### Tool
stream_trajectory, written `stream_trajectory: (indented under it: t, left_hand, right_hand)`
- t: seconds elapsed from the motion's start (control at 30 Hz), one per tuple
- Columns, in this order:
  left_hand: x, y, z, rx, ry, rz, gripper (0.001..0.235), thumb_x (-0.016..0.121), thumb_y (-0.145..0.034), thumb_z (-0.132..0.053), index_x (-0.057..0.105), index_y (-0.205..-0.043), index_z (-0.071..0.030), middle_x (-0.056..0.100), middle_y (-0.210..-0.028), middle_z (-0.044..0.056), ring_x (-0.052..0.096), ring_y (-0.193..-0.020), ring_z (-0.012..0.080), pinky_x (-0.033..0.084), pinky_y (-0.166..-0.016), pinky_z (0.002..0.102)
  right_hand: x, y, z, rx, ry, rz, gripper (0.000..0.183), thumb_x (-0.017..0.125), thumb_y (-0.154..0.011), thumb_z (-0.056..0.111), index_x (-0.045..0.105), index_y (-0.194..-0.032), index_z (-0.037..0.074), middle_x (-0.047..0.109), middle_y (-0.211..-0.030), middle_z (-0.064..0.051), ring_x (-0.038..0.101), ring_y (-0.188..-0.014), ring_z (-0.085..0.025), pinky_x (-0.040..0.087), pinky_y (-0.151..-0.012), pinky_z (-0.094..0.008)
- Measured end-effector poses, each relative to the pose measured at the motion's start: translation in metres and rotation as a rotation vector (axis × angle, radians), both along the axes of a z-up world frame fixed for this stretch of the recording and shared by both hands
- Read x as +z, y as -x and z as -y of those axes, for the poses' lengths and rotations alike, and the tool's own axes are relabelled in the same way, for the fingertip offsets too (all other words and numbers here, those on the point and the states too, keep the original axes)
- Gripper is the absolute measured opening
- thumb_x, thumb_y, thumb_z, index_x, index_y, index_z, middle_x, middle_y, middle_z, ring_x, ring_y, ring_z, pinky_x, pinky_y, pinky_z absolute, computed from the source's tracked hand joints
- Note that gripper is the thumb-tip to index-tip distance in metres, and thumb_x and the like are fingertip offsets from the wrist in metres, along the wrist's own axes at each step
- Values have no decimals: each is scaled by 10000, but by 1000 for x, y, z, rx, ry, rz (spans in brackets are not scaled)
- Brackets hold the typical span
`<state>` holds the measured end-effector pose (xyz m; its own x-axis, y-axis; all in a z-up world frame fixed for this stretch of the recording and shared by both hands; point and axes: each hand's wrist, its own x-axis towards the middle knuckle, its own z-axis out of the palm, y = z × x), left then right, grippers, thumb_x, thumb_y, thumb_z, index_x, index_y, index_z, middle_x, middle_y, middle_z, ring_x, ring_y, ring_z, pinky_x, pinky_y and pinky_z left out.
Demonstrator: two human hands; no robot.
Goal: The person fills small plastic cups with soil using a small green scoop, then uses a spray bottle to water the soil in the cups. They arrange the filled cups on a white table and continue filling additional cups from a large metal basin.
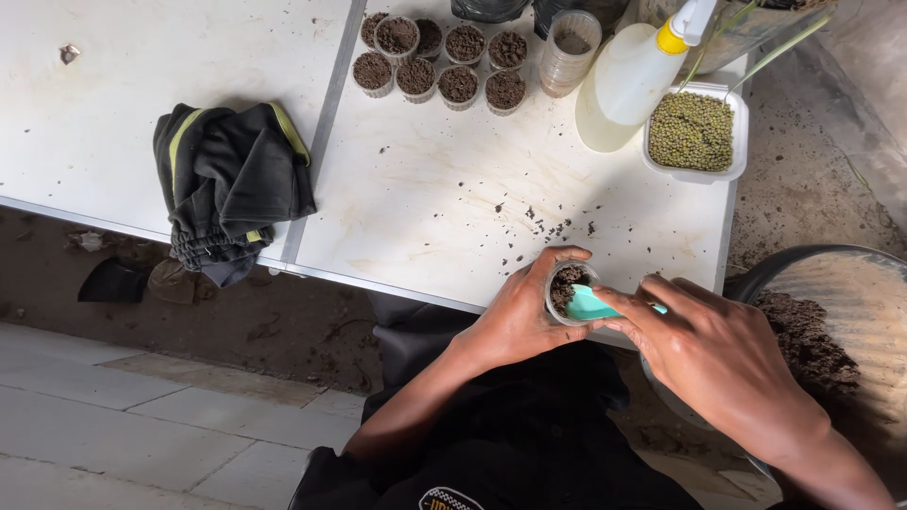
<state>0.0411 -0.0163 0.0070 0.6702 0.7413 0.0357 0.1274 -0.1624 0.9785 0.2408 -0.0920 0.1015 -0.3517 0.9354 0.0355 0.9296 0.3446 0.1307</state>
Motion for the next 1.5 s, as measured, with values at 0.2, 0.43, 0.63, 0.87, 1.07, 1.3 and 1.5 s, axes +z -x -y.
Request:
stream_trajectory:
  t: [0.2, 0.43, 0.63, 0.87, 1.07, 1.3, 1.5]
  left_hand:
    - [-15, -13, 5, -3, -129, 28, 641, 788, -809, -316, 503, -1342, -101, 627, -1305, 77, 684, -1103, 256, 524, -942, 353]
    - [-11, -17, 6, -23, -91, -22, 634, 791, -791, -317, 510, -1324, -123, 681, -1185, 32, 710, -968, 232, 542, -847, 342]
    - [-12, -18, 7, -34, -103, -16, 615, 769, -813, -350, 508, -1330, -142, 674, -1165, 31, 704, -969, 222, 539, -853, 338]
    - [-16, -20, 9, -19, -131, -17, 613, 776, -820, -353, 512, -1324, -126, 651, -1232, 33, 710, -1009, 250, 549, -878, 363]
    - [-19, -20, 9, -16, -143, -2, 607, 788, -816, -339, 529, -1309, -97, 655, -1244, 54, 708, -1030, 257, 551, -882, 366]
    - [-8, -21, 10, -4, -85, -74, 627, 810, -781, -327, 531, -1307, -129, 710, -1150, 44, 719, -931, 248, 553, -805, 354]
    - [-9, -22, 11, 4, -51, -68, 588, 805, -778, -254, 542, -1288, -125, 713, -1127, 21, 724, -917, 220, 550, -793, 339]
  right_hand:
    - [-12, -12, 9, -33, 35, -26, 429, 706, -862, 337, 666, -1284, 398, 679, -1017, 77, 725, -666, -202, 603, -499, -429]
    - [-20, -20, 13, -59, 55, -79, 411, 704, -870, 331, 679, -1272, 411, 667, -960, 71, 716, -661, -215, 587, -496, -438]
    - [-26, -25, 15, -87, 89, -85, 459, 690, -863, 315, 658, -1308, 424, 704, -1094, 36, 749, -745, -241, 614, -525, -473]
    - [-21, -20, 13, -48, 80, -106, 405, 694, -882, 347, 671, -1286, 358, 660, -937, 58, 716, -639, -235, 581, -474, -453]
    - [-22, -19, 12, -51, 108, -101, 416, 707, -872, 358, 663, -1285, 342, 660, -900, 54, 721, -619, -235, 591, -486, -438]
    - [-27, -21, 12, -62, 167, -166, 444, 702, -869, 307, 657, -1311, 323, 661, -955, 16, 718, -672, -263, 587, -525, -459]
    - [-33, -23, 14, -54, 138, -147, 452, 703, -869, 323, 654, -1319, 335, 660, -972, 29, 721, -669, -252, 586, -513, -449]
